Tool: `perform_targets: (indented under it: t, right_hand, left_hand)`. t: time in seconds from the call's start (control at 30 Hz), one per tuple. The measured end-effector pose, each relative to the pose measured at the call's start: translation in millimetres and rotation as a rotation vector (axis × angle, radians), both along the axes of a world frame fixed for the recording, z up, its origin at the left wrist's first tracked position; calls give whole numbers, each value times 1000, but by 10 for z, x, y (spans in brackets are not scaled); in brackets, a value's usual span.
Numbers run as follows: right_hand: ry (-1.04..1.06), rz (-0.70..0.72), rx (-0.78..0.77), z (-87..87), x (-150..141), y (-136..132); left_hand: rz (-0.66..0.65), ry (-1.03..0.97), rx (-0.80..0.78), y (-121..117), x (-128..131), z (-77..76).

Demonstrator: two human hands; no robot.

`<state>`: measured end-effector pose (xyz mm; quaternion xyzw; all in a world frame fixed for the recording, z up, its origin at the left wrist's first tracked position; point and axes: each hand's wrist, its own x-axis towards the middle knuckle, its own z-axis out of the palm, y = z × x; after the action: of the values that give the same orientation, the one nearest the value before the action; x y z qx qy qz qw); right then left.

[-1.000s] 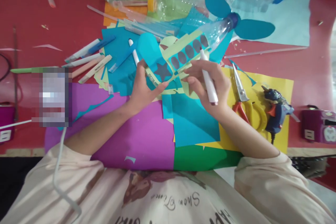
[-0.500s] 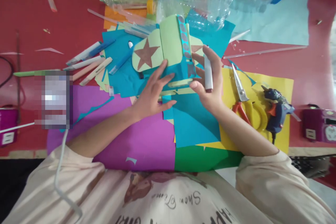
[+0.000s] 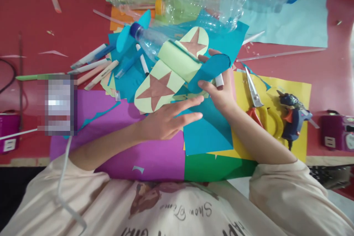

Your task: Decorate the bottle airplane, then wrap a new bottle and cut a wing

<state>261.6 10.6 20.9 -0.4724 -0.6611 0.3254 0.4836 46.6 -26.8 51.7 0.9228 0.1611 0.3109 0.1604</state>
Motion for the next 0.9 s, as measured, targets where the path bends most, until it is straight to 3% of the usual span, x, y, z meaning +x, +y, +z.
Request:
perform_targets:
  t: [0.23,0.37,0.47,0.6,0.77,0.9]
  right_hand:
    - [96,214,-39,17,-51,49]
    - [140,390,-156,85,-27,42]
    - [155,526,-278,145,-16,25]
    - [165,589,-330,187,-11,25]
    - [145,528,-264,184,5,46]
    - [107,390,-221,94,15,68]
  left_hand:
    - [40,-71,-7,-60,-97,407]
    - [239,-61,-3,-26,-122,516]
    - [392,83,96,68,-107,485]
    - [435,318,-3,200,-87,353]
    - [372,262,-182,229,-104,267]
    - [368,241,-90,218,-94,207]
